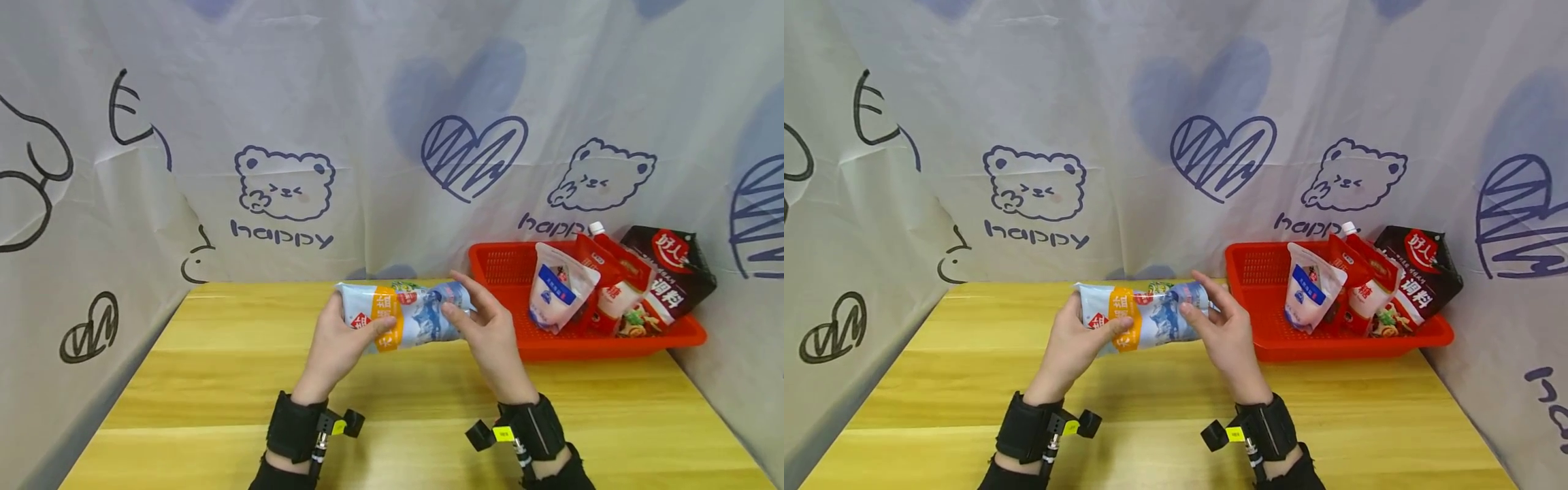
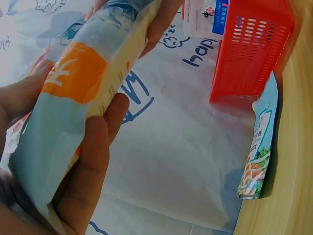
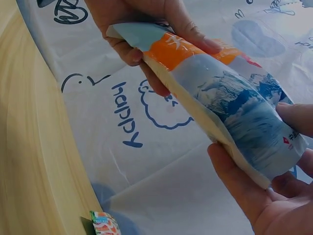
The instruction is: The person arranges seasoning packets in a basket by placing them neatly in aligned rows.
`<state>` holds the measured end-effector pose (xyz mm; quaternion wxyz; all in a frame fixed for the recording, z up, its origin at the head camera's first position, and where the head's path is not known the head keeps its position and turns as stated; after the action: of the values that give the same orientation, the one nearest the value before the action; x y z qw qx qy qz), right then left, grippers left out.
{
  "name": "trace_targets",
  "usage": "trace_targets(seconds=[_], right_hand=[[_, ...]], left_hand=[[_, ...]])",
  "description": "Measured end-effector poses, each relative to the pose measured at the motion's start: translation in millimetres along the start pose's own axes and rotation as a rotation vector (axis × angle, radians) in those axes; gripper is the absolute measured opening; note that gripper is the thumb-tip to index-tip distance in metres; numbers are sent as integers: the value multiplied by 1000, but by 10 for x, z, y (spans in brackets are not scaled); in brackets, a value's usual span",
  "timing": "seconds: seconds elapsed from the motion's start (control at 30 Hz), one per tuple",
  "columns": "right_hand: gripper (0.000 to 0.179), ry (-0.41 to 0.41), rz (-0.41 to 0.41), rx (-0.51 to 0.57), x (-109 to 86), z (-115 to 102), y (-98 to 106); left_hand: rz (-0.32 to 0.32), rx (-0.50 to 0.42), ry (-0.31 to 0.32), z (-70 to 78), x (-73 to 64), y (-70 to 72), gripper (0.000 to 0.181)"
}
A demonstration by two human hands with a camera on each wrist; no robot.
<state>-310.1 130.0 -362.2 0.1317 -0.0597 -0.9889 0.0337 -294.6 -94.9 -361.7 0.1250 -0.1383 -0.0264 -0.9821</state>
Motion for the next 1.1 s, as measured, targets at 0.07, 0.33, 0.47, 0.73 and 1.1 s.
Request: trace_targets(seconds=[0.07, 0.33, 0.47, 0.73, 1.1], right_hand=[[55, -18, -18, -5, 6, 14, -8], [57, 67, -33, -94, 38, -43, -30], [60, 181, -29, -190, 22, -128, -30], [50, 304, -78, -315, -48, -260, -80], [39, 420, -231, -481, -150, -247, -263]], left_hand=[[2, -5, -26, 34, 6, -4, 53], [28, 13, -141, 192, -17, 11, 58], [24, 46, -183, 233, -37, 2, 63], [-1, 127, -238, 260, -65, -42, 59], [-67, 270, -307, 244, -114, -141, 57]])
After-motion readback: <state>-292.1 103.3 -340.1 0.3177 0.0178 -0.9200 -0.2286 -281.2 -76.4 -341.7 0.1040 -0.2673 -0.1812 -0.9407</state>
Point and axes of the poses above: each hand's wrist, its own x-axis towards the middle knuckle, its own y-axis out of the back of the hand, z = x × y, the point moved 10 cm from there along x, towards the middle knuckle, and after that the axes turned 14 degrees about z, right-handed, at the moved point
